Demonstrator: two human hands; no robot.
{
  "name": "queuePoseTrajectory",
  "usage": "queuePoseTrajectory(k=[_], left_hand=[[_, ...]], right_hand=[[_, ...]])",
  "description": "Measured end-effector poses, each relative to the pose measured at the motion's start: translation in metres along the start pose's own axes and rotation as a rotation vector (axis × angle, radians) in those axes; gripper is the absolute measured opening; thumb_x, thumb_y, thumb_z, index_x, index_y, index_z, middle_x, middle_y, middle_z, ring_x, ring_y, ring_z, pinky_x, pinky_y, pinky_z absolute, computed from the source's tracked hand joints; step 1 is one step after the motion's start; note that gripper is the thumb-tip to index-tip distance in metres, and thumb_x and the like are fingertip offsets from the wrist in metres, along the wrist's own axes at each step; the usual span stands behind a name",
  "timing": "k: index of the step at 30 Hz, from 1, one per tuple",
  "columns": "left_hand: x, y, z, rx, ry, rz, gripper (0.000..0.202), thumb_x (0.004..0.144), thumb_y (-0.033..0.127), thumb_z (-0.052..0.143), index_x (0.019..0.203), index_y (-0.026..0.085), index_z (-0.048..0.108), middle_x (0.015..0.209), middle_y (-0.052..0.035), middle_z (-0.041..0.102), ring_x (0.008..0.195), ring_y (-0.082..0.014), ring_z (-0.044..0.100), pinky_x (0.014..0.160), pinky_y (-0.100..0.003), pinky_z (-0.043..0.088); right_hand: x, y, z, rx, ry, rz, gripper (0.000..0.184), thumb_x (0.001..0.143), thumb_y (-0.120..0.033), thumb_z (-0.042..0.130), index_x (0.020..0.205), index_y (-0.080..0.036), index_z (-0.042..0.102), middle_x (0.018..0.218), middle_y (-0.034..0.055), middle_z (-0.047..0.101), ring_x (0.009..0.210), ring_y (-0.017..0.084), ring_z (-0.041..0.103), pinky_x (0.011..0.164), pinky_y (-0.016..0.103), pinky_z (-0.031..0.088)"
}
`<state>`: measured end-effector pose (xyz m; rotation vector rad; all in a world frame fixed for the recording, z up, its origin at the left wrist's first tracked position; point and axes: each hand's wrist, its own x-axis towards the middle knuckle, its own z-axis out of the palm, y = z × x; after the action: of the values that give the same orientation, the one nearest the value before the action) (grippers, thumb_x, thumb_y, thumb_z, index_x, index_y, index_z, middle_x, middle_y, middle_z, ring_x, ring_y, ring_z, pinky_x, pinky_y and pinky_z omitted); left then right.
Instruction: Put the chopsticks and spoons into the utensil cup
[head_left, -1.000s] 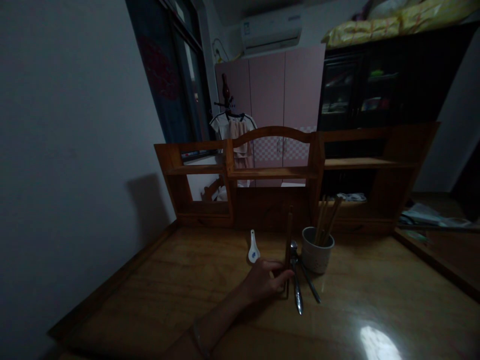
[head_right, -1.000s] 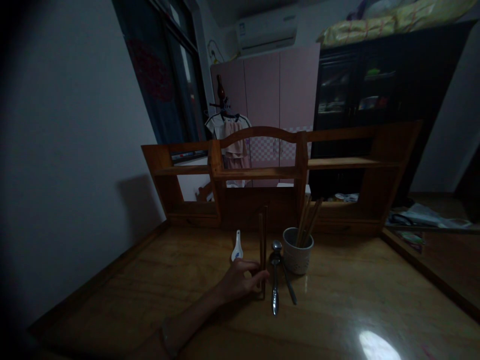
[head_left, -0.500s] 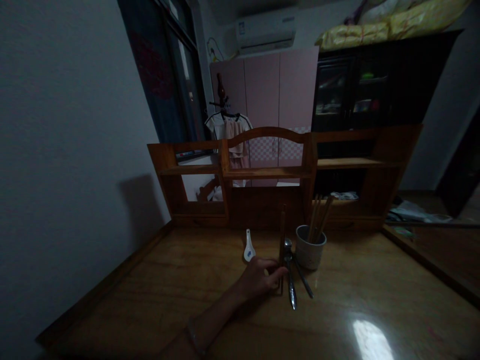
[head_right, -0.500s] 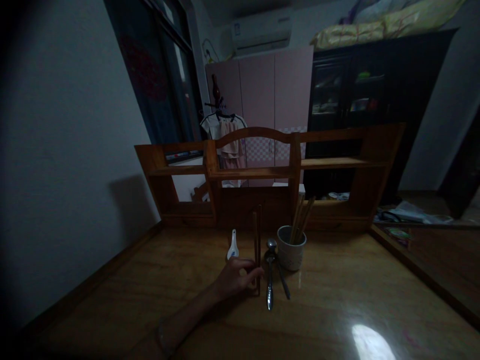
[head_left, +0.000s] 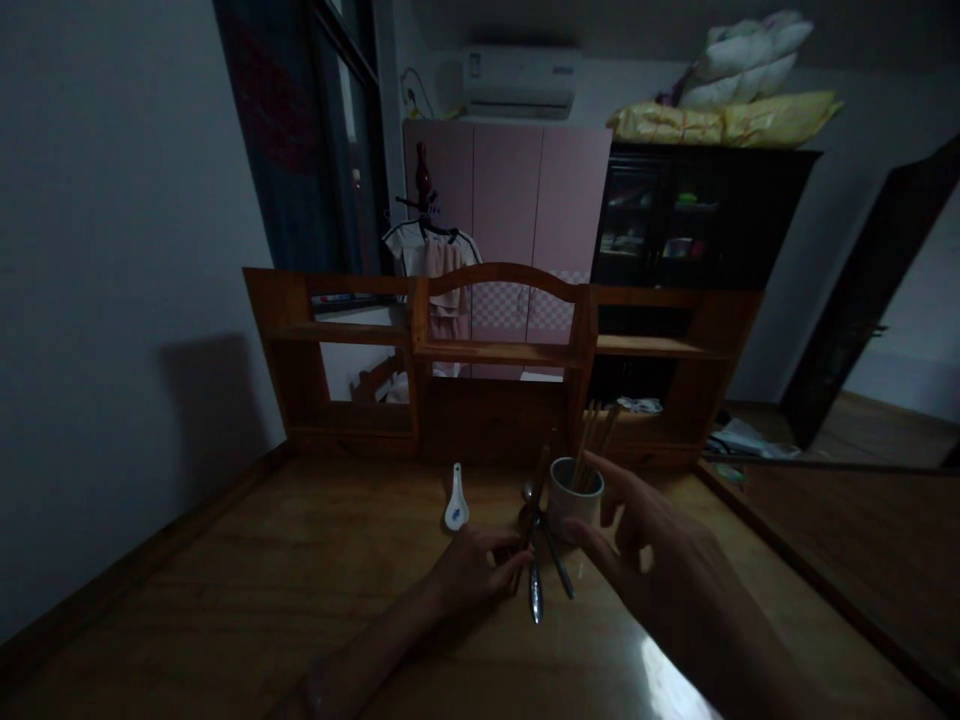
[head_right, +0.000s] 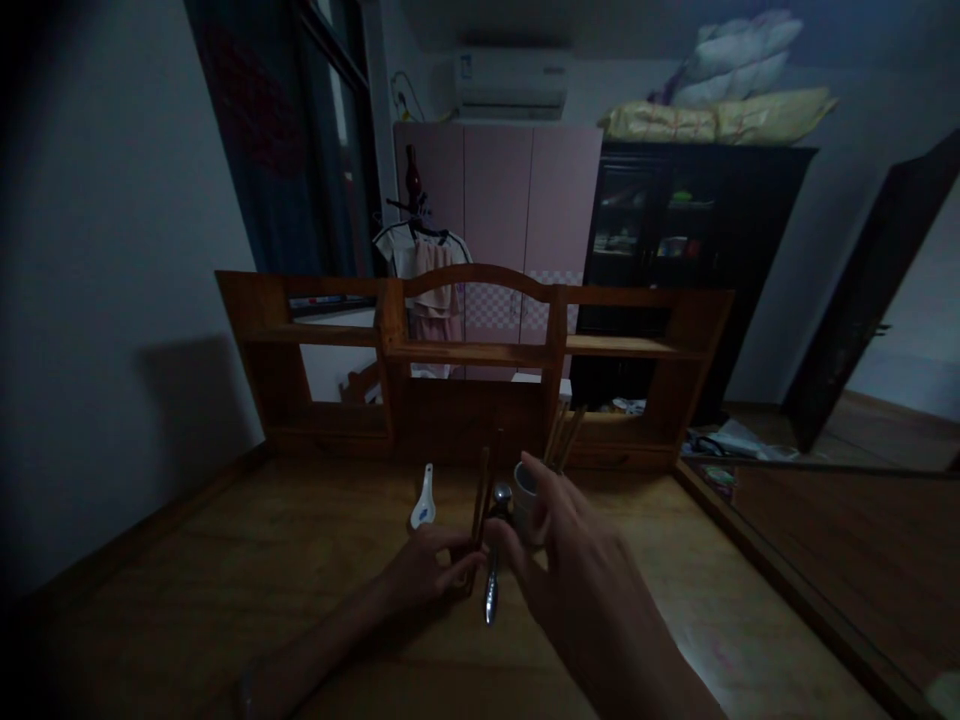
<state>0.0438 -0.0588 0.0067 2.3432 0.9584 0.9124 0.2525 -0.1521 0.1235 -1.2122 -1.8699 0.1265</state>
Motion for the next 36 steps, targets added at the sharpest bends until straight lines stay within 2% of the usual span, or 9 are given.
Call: queuePoseTrajectory(k=[4, 8, 13, 17, 21, 26, 30, 34, 36], left_hand=[[-0.002, 0.003, 0.000, 0.022, -0.039, 0.060, 0.029, 0.091, 0.038, 0.053, 0.083, 0.017, 0.071, 0.070, -0.0008, 0.068, 0.064, -0.0112, 0.059, 0.065, -0.020, 0.041], [-0.002, 0.003, -0.001, -0.013, -0.092, 0.058, 0.030, 0.091, 0.039, 0.053, 0.085, 0.017, 0.073, 0.072, -0.0008, 0.068, 0.064, -0.0111, 0.059, 0.064, -0.019, 0.040], [0.001, -0.004, -0.001, -0.151, -0.147, -0.066, 0.038, 0.089, 0.046, 0.054, 0.091, 0.015, 0.076, 0.075, -0.0031, 0.071, 0.068, -0.0132, 0.061, 0.067, -0.020, 0.043], [0.002, -0.009, -0.001, -0.291, -0.179, -0.172, 0.041, 0.087, 0.047, 0.054, 0.096, 0.013, 0.075, 0.081, -0.0038, 0.073, 0.074, -0.0155, 0.064, 0.068, -0.021, 0.045], [0.003, -0.012, -0.002, -0.426, -0.166, -0.156, 0.038, 0.085, 0.046, 0.059, 0.095, 0.014, 0.076, 0.094, -0.0052, 0.074, 0.083, -0.0179, 0.065, 0.073, -0.022, 0.046], [0.004, -0.019, 0.002, -0.486, -0.143, -0.116, 0.038, 0.080, 0.048, 0.065, 0.095, 0.015, 0.076, 0.095, -0.0070, 0.073, 0.083, -0.0175, 0.065, 0.071, -0.022, 0.047], [0.006, -0.025, 0.002, -0.529, -0.111, -0.176, 0.047, 0.079, 0.053, 0.065, 0.106, 0.015, 0.071, 0.099, -0.0090, 0.069, 0.066, -0.0132, 0.064, 0.060, -0.022, 0.048], [0.009, -0.029, -0.005, -0.535, -0.013, -0.171, 0.052, 0.090, 0.057, 0.046, 0.099, 0.012, 0.071, 0.079, -0.0067, 0.067, 0.059, -0.0117, 0.062, 0.055, -0.021, 0.046], [0.009, -0.029, -0.007, -0.554, -0.013, -0.169, 0.055, 0.092, 0.057, 0.040, 0.095, 0.011, 0.071, 0.071, -0.0049, 0.065, 0.057, -0.0120, 0.061, 0.054, -0.020, 0.045]], right_hand=[[0.007, 0.008, 0.020, 0.087, -0.116, 0.046, 0.032, 0.085, -0.031, 0.062, 0.115, -0.021, 0.059, 0.088, 0.0052, 0.064, 0.066, 0.016, 0.062, 0.060, 0.029, 0.053], [0.009, 0.011, 0.028, 0.283, -0.132, 0.058, 0.011, 0.092, -0.027, 0.053, 0.096, -0.020, 0.061, 0.095, 0.0045, 0.061, 0.077, 0.014, 0.062, 0.066, 0.025, 0.052], [0.029, 0.018, 0.024, 0.305, -0.181, -0.016, 0.013, 0.091, -0.028, 0.056, 0.084, -0.018, 0.061, 0.081, 0.0017, 0.059, 0.071, 0.013, 0.057, 0.062, 0.023, 0.047], [0.048, 0.018, 0.024, 0.311, -0.237, -0.051, 0.016, 0.089, -0.032, 0.060, 0.086, -0.017, 0.065, 0.080, 0.0023, 0.062, 0.067, 0.013, 0.056, 0.057, 0.023, 0.045], [0.058, 0.014, 0.028, 0.340, -0.283, -0.078, 0.022, 0.085, -0.039, 0.064, 0.089, -0.017, 0.067, 0.082, 0.0042, 0.065, 0.072, 0.016, 0.061, 0.056, 0.023, 0.046], [0.066, 0.015, 0.023, 0.334, -0.306, -0.104, 0.028, 0.080, -0.042, 0.068, 0.090, -0.016, 0.068, 0.079, 0.0046, 0.068, 0.073, 0.018, 0.064, 0.057, 0.025, 0.050], [0.080, 0.023, -0.011, 0.371, -0.169, -0.040, 0.030, 0.083, -0.042, 0.065, 0.097, -0.016, 0.067, 0.084, 0.0065, 0.070, 0.072, 0.019, 0.066, 0.060, 0.027, 0.053], [0.087, 0.034, -0.054, 0.288, 0.237, 0.020, 0.028, 0.084, -0.043, 0.065, 0.097, -0.018, 0.067, 0.085, 0.0074, 0.071, 0.075, 0.021, 0.068, 0.069, 0.034, 0.056], [0.086, 0.043, -0.068, 0.197, 0.333, 0.030, 0.027, 0.084, -0.044, 0.065, 0.095, -0.020, 0.068, 0.081, 0.0066, 0.071, 0.075, 0.022, 0.068, 0.071, 0.036, 0.056]])
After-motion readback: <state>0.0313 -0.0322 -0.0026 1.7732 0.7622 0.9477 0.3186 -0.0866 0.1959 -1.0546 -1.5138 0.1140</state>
